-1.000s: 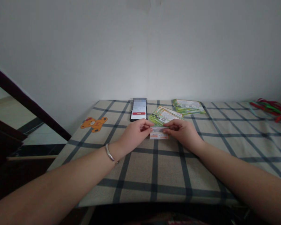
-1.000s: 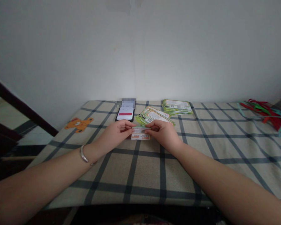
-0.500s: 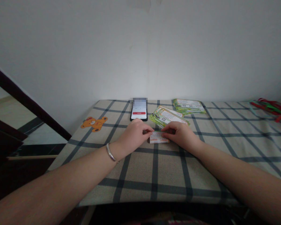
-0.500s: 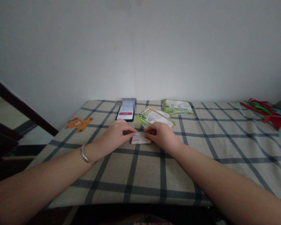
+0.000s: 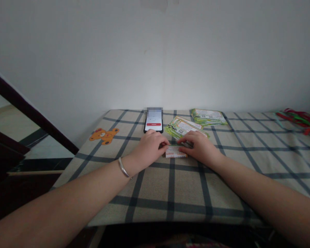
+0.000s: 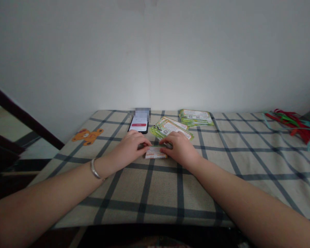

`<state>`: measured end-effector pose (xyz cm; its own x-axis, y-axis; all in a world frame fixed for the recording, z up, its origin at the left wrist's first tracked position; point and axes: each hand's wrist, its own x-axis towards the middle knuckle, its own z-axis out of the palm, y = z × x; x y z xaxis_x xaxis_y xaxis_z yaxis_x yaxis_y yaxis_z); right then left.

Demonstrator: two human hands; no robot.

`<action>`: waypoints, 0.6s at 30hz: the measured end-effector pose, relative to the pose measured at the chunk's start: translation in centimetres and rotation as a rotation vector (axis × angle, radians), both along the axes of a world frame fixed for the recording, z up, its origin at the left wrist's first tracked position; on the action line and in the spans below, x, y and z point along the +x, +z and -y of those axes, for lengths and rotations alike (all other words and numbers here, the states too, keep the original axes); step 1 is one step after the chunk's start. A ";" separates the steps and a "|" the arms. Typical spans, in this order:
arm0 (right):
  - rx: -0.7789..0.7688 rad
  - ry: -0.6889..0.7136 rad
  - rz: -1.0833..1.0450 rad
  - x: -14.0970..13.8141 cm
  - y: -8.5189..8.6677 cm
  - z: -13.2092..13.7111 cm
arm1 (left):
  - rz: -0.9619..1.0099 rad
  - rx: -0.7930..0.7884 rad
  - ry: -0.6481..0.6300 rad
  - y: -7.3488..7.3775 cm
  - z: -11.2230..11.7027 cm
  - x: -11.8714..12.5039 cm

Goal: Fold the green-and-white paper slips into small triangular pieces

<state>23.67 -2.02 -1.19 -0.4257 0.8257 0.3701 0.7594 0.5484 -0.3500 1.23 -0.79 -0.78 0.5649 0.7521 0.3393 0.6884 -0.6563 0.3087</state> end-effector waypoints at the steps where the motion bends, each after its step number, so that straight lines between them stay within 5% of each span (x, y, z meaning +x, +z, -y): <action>1: 0.024 0.037 -0.005 -0.1 0.0 0.1 | 0.000 0.007 -0.002 0.0 0.0 0.0; 8: 0.036 0.332 0.035 -0.5 0.0 0.3 | -0.096 0.113 -0.196 0.1 -0.1 0.1; 18: 0.005 0.375 0.074 -0.2 0.9 1.2 | -0.277 0.191 -0.410 1.2 0.4 -0.9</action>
<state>23.46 -3.25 -0.26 -0.7238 0.6057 0.3305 0.5286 0.7946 -0.2986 0.32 -1.24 0.45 0.8875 0.3905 0.2448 0.4026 -0.9154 0.0006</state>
